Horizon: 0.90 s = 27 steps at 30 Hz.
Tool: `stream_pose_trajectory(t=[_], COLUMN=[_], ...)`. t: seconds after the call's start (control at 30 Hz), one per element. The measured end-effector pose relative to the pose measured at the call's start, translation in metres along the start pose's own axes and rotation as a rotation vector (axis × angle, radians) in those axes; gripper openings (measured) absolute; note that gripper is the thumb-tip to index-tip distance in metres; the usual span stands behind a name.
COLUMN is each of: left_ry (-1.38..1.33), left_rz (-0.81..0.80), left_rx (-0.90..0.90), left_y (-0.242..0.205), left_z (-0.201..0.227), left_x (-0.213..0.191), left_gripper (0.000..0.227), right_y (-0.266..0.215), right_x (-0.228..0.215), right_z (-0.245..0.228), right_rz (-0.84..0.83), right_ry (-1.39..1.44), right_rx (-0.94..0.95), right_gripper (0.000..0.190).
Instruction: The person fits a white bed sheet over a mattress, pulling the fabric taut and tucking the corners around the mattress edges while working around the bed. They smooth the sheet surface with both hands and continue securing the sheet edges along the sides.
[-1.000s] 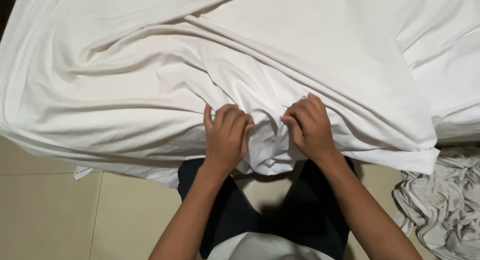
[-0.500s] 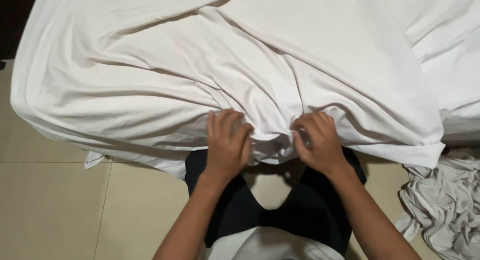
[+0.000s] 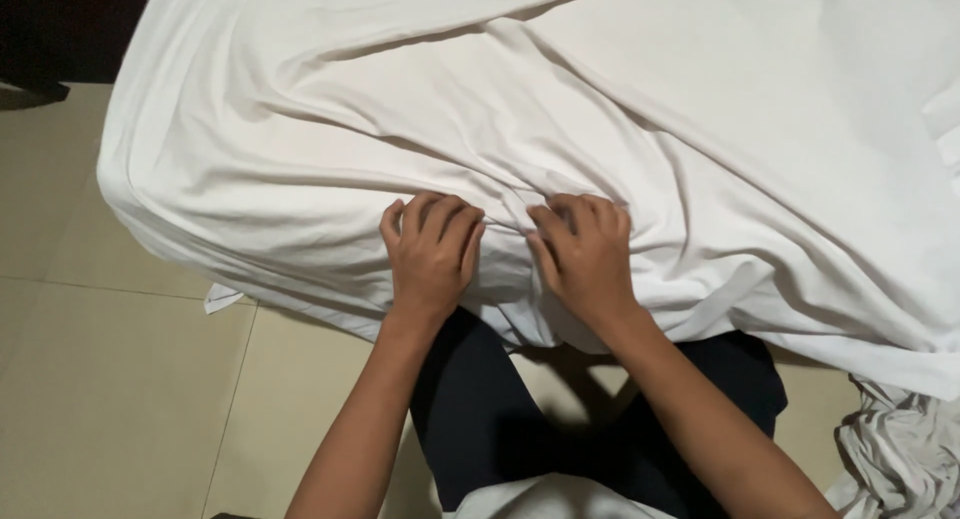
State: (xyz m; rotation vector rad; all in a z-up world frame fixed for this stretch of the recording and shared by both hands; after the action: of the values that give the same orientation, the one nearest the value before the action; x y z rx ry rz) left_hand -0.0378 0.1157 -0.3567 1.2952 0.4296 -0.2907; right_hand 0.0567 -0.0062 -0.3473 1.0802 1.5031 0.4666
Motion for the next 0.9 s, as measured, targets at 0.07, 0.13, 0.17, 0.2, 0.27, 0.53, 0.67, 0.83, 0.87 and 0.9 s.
stream_pose_trajectory(t=[0.07, 0.13, 0.17, 0.2, 0.27, 0.53, 0.67, 0.83, 0.87, 0.9], left_ry=[-0.012, -0.023, -0.039, -0.055, -0.063, -0.105, -0.099, -0.048, -0.057, -0.068], left_rz=[-0.008, -0.017, -0.028, -0.039, -0.034, 0.011, 0.057, 0.0, -0.013, -0.026], left_rx=[-0.006, -0.015, -0.022, -0.028, -0.031, -0.042, -0.024, 0.022, -0.004, -0.03], left_y=[-0.001, -0.002, -0.004, -0.006, -0.004, -0.005, 0.018, 0.002, 0.0, -0.002], left_z=[-0.005, -0.01, -0.011, -0.012, -0.012, -0.021, -0.008, -0.013, -0.015, -0.016], left_x=[0.003, 0.004, 0.005, 0.006, 0.002, -0.006, -0.021, -0.003, -0.005, -0.006], left_gripper=[0.021, 0.02, 0.018, 0.016, 0.016, 0.026, 0.036, 0.021, 0.02, 0.018], right_y=[-0.002, -0.003, -0.004, -0.005, -0.009, -0.005, 0.011, 0.006, 0.005, 0.003], right_x=[0.004, 0.006, 0.006, 0.006, 0.006, 0.003, -0.009, 0.006, 0.01, 0.013], right_z=[0.006, 0.008, 0.009, 0.01, 0.004, -0.013, -0.007, 0.005, 0.007, 0.009], right_rz=[0.002, 0.001, -0.01, -0.02, -0.031, -0.055, 0.062, 0.013, -0.016, -0.046], right_ry=[0.005, 0.01, 0.017, 0.024, 0.05, 0.102, 0.081, 0.016, 0.032, 0.046], right_rx=[0.007, 0.014, 0.035, 0.057, 0.05, 0.049, 0.079, 0.045, 0.059, 0.074], right_gripper=[0.029, 0.02, 0.017, 0.014, 0.014, 0.012, 0.032, 0.013, 0.012, 0.011])
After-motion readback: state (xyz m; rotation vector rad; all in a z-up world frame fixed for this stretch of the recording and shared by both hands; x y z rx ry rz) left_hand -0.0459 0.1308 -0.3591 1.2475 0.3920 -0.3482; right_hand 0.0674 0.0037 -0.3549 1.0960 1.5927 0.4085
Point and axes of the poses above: each hand's wrist, its own y-axis towards the middle knuckle, its own x-axis out of the palm, z = x × y, the point moved 10 cm from there along y, towards the middle knuckle, and after that the axes turned 14 degrees about z, right-handed, at the moved point
